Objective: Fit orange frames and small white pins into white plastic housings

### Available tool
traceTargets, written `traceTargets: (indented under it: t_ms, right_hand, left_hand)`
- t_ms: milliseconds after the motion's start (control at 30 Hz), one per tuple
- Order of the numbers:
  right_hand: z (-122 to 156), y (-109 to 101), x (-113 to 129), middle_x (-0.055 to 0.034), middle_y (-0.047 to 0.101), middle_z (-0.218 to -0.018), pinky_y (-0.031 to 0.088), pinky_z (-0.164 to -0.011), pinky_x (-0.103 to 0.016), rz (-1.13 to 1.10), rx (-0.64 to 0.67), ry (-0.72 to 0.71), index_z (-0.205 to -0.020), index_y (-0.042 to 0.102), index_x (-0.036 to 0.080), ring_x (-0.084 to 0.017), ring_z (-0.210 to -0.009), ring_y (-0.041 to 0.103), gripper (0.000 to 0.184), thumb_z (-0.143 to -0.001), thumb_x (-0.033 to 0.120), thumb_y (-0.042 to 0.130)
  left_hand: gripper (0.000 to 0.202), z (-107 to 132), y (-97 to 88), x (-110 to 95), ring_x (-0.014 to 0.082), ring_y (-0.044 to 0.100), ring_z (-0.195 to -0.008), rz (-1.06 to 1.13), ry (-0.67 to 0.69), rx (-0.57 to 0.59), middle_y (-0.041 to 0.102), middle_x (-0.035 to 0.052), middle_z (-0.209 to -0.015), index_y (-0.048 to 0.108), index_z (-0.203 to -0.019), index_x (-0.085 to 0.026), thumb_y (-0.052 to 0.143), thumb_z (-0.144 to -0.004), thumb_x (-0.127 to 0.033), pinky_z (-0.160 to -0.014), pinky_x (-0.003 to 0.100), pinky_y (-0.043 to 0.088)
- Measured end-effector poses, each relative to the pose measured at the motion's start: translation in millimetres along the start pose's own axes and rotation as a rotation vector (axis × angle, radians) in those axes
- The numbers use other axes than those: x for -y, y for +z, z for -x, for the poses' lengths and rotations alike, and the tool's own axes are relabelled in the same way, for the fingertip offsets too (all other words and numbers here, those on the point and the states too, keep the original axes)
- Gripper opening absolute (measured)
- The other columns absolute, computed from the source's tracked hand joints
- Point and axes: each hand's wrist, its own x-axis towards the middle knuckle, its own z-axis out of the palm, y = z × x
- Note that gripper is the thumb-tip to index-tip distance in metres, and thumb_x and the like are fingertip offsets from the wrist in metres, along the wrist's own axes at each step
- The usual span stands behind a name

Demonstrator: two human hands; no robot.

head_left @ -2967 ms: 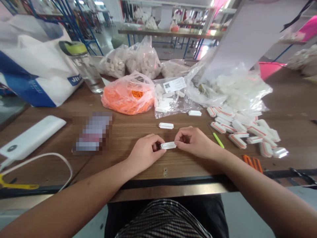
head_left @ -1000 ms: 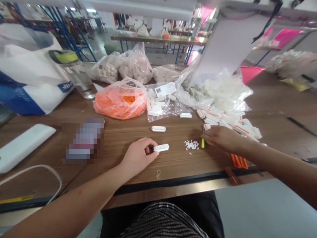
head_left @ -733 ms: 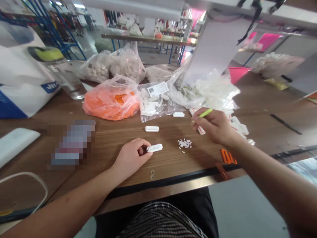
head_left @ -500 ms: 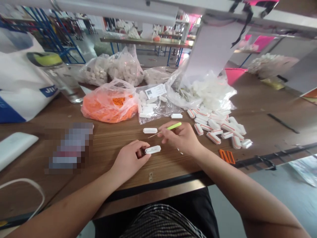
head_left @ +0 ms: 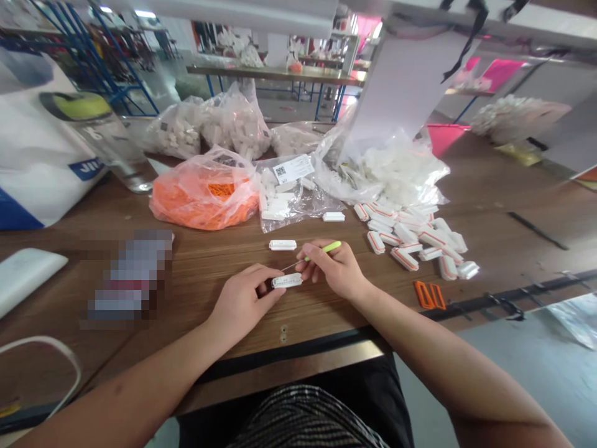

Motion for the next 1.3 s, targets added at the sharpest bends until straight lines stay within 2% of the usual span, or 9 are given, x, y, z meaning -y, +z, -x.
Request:
traceTargets:
  t_ms: [167, 333, 467, 533, 633, 833, 1033, 1167, 1300]
  right_hand:
    - [2, -13, 14, 0.0012, 0.054, -0.053, 0.044, -0.052, -0.026, 0.056, -0.198, -0.298, -0.051, 0.051, 0.02, -0.011, -0.051, 0.055, 0.044, -0.09, 0.042, 0.049]
    - [15, -71, 48, -0.0022, 0.061, -0.065, 0.045, -0.064, -0.029, 0.468, -0.531, -0.484, -0.068, 0.062, 0.019, -0.013, -0.063, 0.058, 0.037, -0.094, 0.036, 0.042]
    - [15, -133, 59, -0.0025, 0.059, -0.062, 0.035, -0.056, -0.029, 1.071, -0.692, -0.135, -0.089, 0.07, 0.016, -0.014, -0.053, 0.049, 0.032, -0.089, 0.037, 0.046]
    - [13, -155, 55, -0.008, 0.064, -0.065, 0.032, -0.056, -0.031, 1.367, -0.571, 0.162, -0.083, 0.071, 0.015, -0.017, -0.058, 0.051, 0.032, -0.08, 0.043, 0.057]
    - [10, -170, 45, -0.0151, 0.07, -0.081, 0.031, -0.058, -0.032, 1.419, -0.454, 0.321, -0.087, 0.071, 0.015, -0.022, -0.067, 0.056, 0.034, -0.069, 0.043, 0.068]
    - [10, -180, 37, -0.0129, 0.071, -0.076, 0.037, -0.062, -0.032, 1.215, -0.488, 0.342, -0.083, 0.074, 0.012, -0.02, -0.067, 0.059, 0.022, -0.068, 0.027, 0.069]
    - [13, -182, 50, -0.0061, 0.06, -0.052, 0.036, -0.055, -0.031, 0.987, -0.581, 0.273, -0.071, 0.074, 0.01, -0.014, -0.052, 0.051, 0.028, -0.07, 0.037, 0.069]
    - [11, -155, 63, -0.0083, 0.059, -0.061, 0.035, -0.052, -0.029, 0.851, -0.741, 0.077, -0.09, 0.071, 0.002, -0.011, -0.053, 0.046, 0.048, -0.092, 0.034, 0.035]
    - [1, -100, 62, -0.0027, 0.053, -0.052, 0.036, -0.05, -0.025, 0.578, -0.554, -0.093, -0.071, 0.07, 0.013, -0.01, -0.049, 0.047, 0.045, -0.092, 0.027, 0.033]
  left_hand:
    - [0.02, 1, 0.6, 2, 0.0124, 0.053, -0.062, 0.002, -0.021, 0.01, 0.058, -0.0022, -0.073, 0.067, -0.103, -0.024, 0.061, -0.084, -0.029, -0.063, 0.027, 0.042]
    - [0.02, -1, 0.5, 0, 0.0128, 0.053, -0.062, -0.026, -0.062, 0.031, 0.057, -0.0024, -0.072, 0.067, -0.099, -0.023, 0.062, -0.08, -0.027, -0.064, 0.028, 0.042]
    - [0.02, -2, 0.1, 0, 0.0125, 0.053, -0.062, -0.03, -0.059, 0.029, 0.057, -0.0023, -0.072, 0.068, -0.098, -0.023, 0.062, -0.08, -0.028, -0.063, 0.028, 0.042]
    - [0.02, -2, 0.1, 0, 0.0124, 0.053, -0.062, -0.026, -0.052, 0.025, 0.057, -0.0023, -0.072, 0.067, -0.099, -0.023, 0.061, -0.08, -0.028, -0.064, 0.028, 0.042]
    - [0.02, -1, 0.1, 1, 0.0126, 0.053, -0.062, -0.015, -0.036, 0.016, 0.057, -0.0023, -0.072, 0.067, -0.099, -0.022, 0.061, -0.08, -0.027, -0.064, 0.027, 0.042]
    - [0.019, -1, -0.8, 2, 0.0129, 0.053, -0.061, -0.025, -0.013, 0.013, 0.057, -0.0022, -0.071, 0.067, -0.099, -0.022, 0.062, -0.081, -0.029, -0.063, 0.027, 0.043]
    - [0.021, -1, -0.1, 5, 0.0127, 0.053, -0.062, -0.03, -0.018, 0.021, 0.057, -0.0027, -0.072, 0.068, -0.101, -0.023, 0.062, -0.082, -0.029, -0.063, 0.026, 0.043]
    - [0.02, -1, 1.8, 4, 0.0126, 0.053, -0.061, -0.033, -0.036, 0.027, 0.056, -0.0031, -0.071, 0.068, -0.1, -0.024, 0.062, -0.081, -0.027, -0.063, 0.027, 0.042]
    - [0.024, 0, 2.5, 1, 0.0126, 0.053, -0.061, 0.001, -0.097, -0.002, 0.057, -0.0045, -0.067, 0.066, -0.102, -0.024, 0.066, -0.077, -0.027, -0.063, 0.027, 0.042]
